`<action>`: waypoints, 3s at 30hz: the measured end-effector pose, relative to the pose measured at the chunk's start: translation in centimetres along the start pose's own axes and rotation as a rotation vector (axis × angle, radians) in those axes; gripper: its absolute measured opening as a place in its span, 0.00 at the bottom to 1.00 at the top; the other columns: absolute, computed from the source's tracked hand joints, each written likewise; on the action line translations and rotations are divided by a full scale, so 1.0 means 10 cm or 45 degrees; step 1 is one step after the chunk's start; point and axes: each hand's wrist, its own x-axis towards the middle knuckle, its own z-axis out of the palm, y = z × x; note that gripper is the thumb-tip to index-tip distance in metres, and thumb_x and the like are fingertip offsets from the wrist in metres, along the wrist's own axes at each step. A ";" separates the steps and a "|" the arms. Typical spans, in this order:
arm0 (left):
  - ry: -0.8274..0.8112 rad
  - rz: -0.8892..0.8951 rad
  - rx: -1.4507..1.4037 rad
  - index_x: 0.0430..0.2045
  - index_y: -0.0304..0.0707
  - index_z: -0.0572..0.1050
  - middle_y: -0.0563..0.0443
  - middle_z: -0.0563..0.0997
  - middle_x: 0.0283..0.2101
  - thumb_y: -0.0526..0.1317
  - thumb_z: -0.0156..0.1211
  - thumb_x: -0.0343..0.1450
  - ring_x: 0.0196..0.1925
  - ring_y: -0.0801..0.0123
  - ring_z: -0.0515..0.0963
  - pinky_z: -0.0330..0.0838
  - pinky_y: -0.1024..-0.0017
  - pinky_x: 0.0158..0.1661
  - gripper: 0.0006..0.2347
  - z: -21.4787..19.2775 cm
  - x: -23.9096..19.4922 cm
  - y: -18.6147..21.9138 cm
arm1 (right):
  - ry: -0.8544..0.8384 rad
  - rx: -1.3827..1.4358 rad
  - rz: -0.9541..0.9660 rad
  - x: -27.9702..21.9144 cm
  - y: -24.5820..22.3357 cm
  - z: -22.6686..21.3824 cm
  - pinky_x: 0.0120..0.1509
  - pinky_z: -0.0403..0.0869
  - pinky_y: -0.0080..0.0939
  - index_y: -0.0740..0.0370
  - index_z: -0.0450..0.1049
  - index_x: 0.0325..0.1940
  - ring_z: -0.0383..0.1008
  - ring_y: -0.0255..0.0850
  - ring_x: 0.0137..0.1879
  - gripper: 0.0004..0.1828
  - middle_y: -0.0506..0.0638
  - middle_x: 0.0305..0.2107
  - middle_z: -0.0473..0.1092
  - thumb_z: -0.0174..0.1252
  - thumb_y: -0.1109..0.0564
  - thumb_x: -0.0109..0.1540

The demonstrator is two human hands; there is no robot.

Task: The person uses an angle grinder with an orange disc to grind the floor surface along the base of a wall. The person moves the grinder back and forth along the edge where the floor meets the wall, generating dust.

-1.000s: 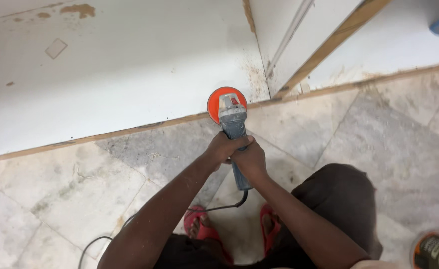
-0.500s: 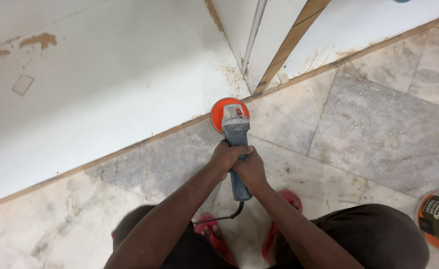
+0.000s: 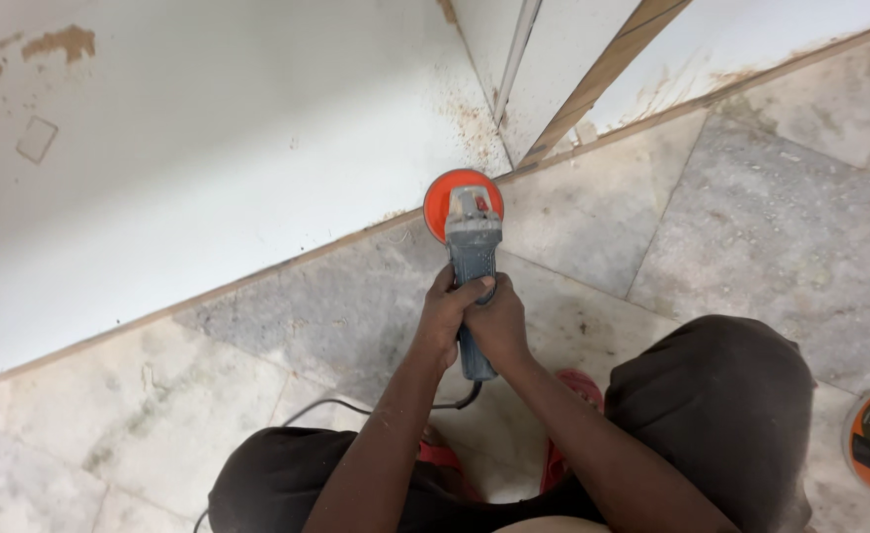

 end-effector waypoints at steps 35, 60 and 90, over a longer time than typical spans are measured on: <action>0.185 -0.006 0.134 0.34 0.34 0.76 0.46 0.81 0.35 0.43 0.71 0.59 0.36 0.67 0.82 0.77 0.67 0.40 0.16 -0.18 0.22 -0.28 | -0.257 -0.525 -0.048 0.08 0.07 -0.02 0.46 0.78 0.50 0.72 0.68 0.51 0.82 0.58 0.42 0.34 0.66 0.34 0.78 0.67 0.47 0.51; 0.166 -0.044 0.402 0.28 0.35 0.78 0.47 0.82 0.32 0.45 0.71 0.58 0.32 0.67 0.83 0.78 0.67 0.37 0.14 -0.03 0.38 -0.32 | -0.121 -0.428 0.039 0.18 0.29 -0.09 0.46 0.77 0.51 0.71 0.69 0.52 0.82 0.57 0.44 0.30 0.66 0.36 0.78 0.65 0.48 0.53; 0.139 -0.006 0.579 0.27 0.33 0.79 0.45 0.83 0.31 0.46 0.71 0.57 0.31 0.64 0.83 0.77 0.67 0.35 0.15 0.39 0.55 -0.31 | -0.100 -0.313 0.036 0.44 0.42 -0.43 0.46 0.78 0.50 0.70 0.69 0.54 0.83 0.57 0.44 0.31 0.67 0.37 0.78 0.65 0.48 0.53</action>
